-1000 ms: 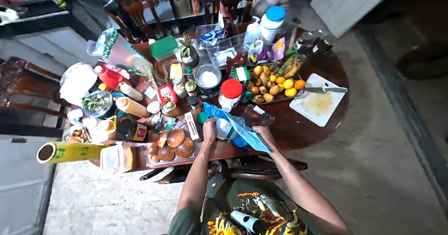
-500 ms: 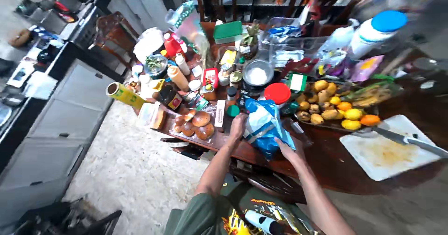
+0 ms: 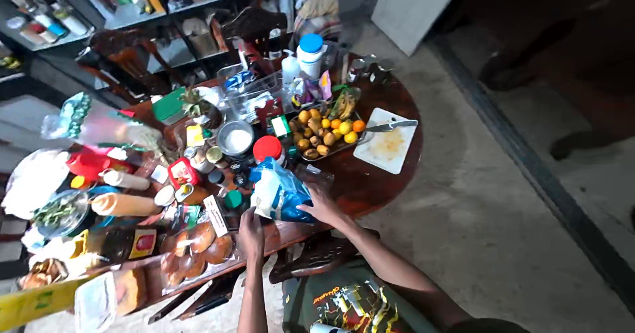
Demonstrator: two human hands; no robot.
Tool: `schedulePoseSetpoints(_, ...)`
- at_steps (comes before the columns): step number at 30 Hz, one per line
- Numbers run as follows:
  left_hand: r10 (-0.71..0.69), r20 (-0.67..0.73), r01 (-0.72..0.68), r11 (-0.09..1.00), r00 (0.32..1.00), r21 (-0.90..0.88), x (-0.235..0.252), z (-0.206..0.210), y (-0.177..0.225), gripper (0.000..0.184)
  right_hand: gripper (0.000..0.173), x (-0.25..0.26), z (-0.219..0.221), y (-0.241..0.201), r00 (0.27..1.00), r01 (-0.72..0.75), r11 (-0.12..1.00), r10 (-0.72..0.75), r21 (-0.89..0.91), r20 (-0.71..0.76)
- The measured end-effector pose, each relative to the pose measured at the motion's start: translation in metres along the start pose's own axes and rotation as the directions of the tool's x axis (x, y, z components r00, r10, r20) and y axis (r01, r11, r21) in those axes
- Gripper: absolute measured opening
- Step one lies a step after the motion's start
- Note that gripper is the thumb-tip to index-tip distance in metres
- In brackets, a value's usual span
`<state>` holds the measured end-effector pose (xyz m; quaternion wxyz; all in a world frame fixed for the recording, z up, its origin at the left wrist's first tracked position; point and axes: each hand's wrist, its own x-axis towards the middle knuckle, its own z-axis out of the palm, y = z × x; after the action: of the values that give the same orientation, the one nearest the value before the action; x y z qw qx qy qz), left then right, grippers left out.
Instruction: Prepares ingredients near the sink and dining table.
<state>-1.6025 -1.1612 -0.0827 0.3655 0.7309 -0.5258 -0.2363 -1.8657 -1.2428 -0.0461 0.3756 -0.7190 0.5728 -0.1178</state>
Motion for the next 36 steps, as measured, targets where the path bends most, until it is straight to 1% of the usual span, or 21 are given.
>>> schedulePoseSetpoints(1,0.004,0.004,-0.004,1.000,1.000,-0.015,-0.010,-0.003,0.001,0.029,0.092,-0.005,-0.005,0.005,1.000,0.003,1.000,-0.003,0.012,-0.022)
schedulePoseSetpoints(3,0.006,0.023,-0.004,0.998,1.000,-0.056,-0.031,-0.011,0.005,0.028,0.086,-0.019,-0.019,0.014,0.998,-0.009,0.999,0.012,0.035,-0.063)
schedulePoseSetpoints(4,-0.008,0.028,0.010,0.997,1.000,-0.072,-0.041,-0.015,0.008,0.027,0.077,-0.027,-0.027,0.018,0.997,-0.016,0.999,0.020,0.050,-0.078)
schedulePoseSetpoints(7,-0.068,0.060,0.076,0.985,0.996,-0.152,-0.063,-0.021,0.026,0.028,0.036,-0.055,-0.048,0.029,0.985,-0.017,0.995,0.034,0.101,-0.170)
schedulePoseSetpoints(8,-0.071,0.090,0.087,0.978,0.993,-0.190,-0.068,-0.021,0.034,0.028,0.027,-0.067,-0.052,0.032,0.975,-0.028,0.991,0.057,0.135,-0.214)
schedulePoseSetpoints(10,-0.030,0.158,0.076,0.955,0.987,-0.288,-0.073,-0.018,0.054,0.027,0.018,-0.092,-0.058,0.033,0.948,-0.079,0.969,0.146,0.236,-0.282)
schedulePoseSetpoints(13,0.085,0.230,0.025,0.898,0.969,-0.439,-0.073,-0.004,0.094,0.025,0.020,-0.125,-0.064,0.024,0.903,-0.129,0.910,0.272,0.393,-0.333)
schedulePoseSetpoints(16,0.251,0.279,-0.043,0.809,0.927,-0.586,-0.076,0.024,0.152,0.022,0.031,-0.151,-0.069,0.008,0.829,-0.112,0.824,0.385,0.555,-0.406)
schedulePoseSetpoints(18,0.396,0.329,-0.100,0.754,0.857,-0.649,-0.087,0.048,0.194,0.022,0.047,-0.160,-0.070,0.004,0.729,-0.066,0.692,0.525,0.719,-0.439)
schedulePoseSetpoints(19,0.463,0.367,-0.112,0.730,0.807,-0.674,-0.095,0.061,0.216,0.026,0.054,-0.162,-0.073,0.007,0.675,-0.010,0.618,0.584,0.786,-0.451)
schedulePoseSetpoints(20,0.515,0.418,-0.112,0.719,0.748,-0.686,-0.105,0.075,0.238,0.034,0.060,-0.165,-0.078,0.013,0.643,0.041,0.525,0.637,0.850,-0.425)
schedulePoseSetpoints(22,0.567,0.543,-0.069,0.728,0.619,-0.682,-0.133,0.104,0.273,0.057,0.070,-0.170,-0.091,0.036,0.665,0.183,0.281,0.671,0.942,-0.329)
schedulePoseSetpoints(23,0.570,0.603,-0.041,0.745,0.558,-0.666,-0.148,0.118,0.288,0.064,0.074,-0.174,-0.099,0.055,0.686,0.251,0.160,0.666,0.955,-0.292)
schedulePoseSetpoints(24,0.583,0.639,-0.037,0.753,0.502,-0.658,-0.160,0.131,0.301,0.065,0.075,-0.181,-0.107,0.077,0.690,0.312,0.070,0.669,0.948,-0.277)
schedulePoseSetpoints(26,0.597,0.688,0.007,0.753,0.413,-0.658,-0.174,0.156,0.319,0.056,0.073,-0.202,-0.125,0.124,0.648,0.403,0.010,0.702,0.915,-0.294)
schedulePoseSetpoints(27,0.569,0.730,0.085,0.764,0.379,-0.640,-0.177,0.168,0.325,0.050,0.073,-0.214,-0.136,0.146,0.612,0.421,0.012,0.735,0.907,-0.293)
schedulePoseSetpoints(29,0.479,0.819,0.274,0.781,0.315,-0.562,-0.178,0.201,0.336,0.046,0.070,-0.234,-0.161,0.187,0.467,0.433,0.034,0.846,0.901,-0.256)
schedulePoseSetpoints(30,0.445,0.843,0.316,0.788,0.301,-0.529,-0.179,0.221,0.338,0.045,0.067,-0.244,-0.171,0.210,0.401,0.432,0.040,0.886,0.901,-0.232)
schedulePoseSetpoints(32,0.392,0.862,0.330,0.807,0.320,-0.490,-0.181,0.266,0.342,0.042,0.058,-0.267,-0.189,0.257,0.343,0.382,0.043,0.921,0.923,-0.185)
schedulePoseSetpoints(34,0.349,0.863,0.345,0.811,0.365,-0.473,-0.178,0.310,0.349,0.036,0.040,-0.286,-0.206,0.298,0.354,0.260,0.055,0.924,0.964,-0.148)
schedulePoseSetpoints(36,0.290,0.861,0.347,0.825,0.417,-0.446,-0.176,0.343,0.361,0.033,0.033,-0.309,-0.223,0.325,0.399,0.087,0.128,0.904,0.988,-0.152)
